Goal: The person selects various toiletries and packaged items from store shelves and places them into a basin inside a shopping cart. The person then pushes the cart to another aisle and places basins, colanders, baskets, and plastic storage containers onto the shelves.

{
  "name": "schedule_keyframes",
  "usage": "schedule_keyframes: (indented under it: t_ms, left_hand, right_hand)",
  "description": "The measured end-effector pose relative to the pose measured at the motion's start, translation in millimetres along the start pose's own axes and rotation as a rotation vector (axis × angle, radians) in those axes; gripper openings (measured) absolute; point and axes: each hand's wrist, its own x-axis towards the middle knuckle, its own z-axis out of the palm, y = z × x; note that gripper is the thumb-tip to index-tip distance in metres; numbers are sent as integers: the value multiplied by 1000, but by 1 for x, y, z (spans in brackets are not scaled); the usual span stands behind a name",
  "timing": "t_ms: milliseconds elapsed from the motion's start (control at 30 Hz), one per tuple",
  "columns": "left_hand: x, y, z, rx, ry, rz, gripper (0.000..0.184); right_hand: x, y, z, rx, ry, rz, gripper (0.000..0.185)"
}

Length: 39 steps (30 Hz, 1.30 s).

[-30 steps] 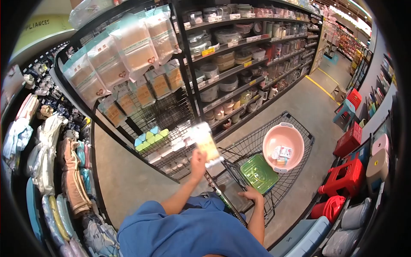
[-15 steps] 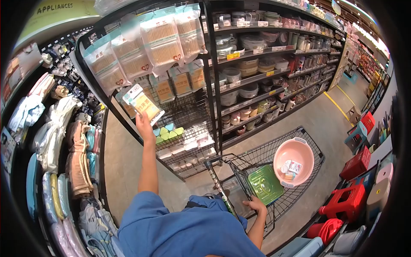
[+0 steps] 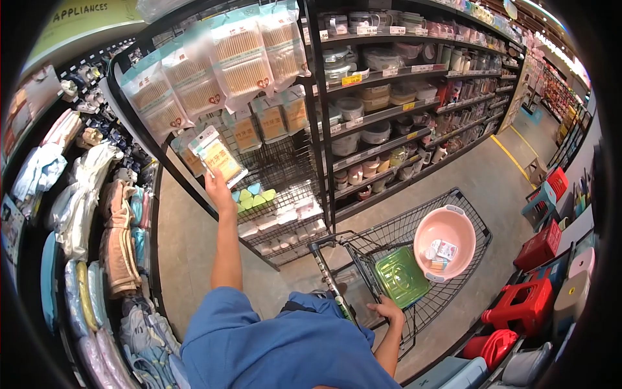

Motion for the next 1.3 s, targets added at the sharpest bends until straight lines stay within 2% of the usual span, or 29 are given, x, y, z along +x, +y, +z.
schedule_keyframes:
  t_ms: [167,367,567,733,867,967,1067,1133,1167,1200,1233,1267,1300]
  left_hand:
    - [4,5,3,-8,22,-5,24]
    - [5,-1,-1,67,41,65,26]
    - [10,4,-1,54,33,4,26]
    - [43,-28,-13,120,30,-17,25]
    - [74,-48,-17,187,97,-19,28]
    - [87,-60,-17,288,187,-101,32]
    - [67,-68,-8,413,207,-194,33]
    - [49,-124,-30,405,71,-221,29]
    - [33,-149,-37,374,-3,-321,27]
    - [0,-143,-27,208,-46,-501,26]
    - [-26,-141,-18,241,-97,-558,17]
    - [-49,-139,-5,271,-118,-541,14]
    - [-69,-137,5,306,-152,-526,12]
  right_hand:
    - [35,37,4,-74,61,-61,94]
    - [37,39,5,-78,70,-78,95]
    - [40,42,6,-107,69,-72,95]
    - [41,44,6,-80,75,-86,93]
    - [26,28,3,-82,79,-53,91]
    - [27,29,5,-76,56,-38,91]
    - [40,43,7,-84,109,-67,87]
    - [35,38,6,-85,85,-91,79]
    - [43,49,9,-88,102,-161,70]
    - [33,38,7,-127,103,-180,67]
    - [23,28,6,-198,133,-221,68]
    - [25,30,7,-271,154,-205,71]
    - [24,28,5,-190,88,-213,71]
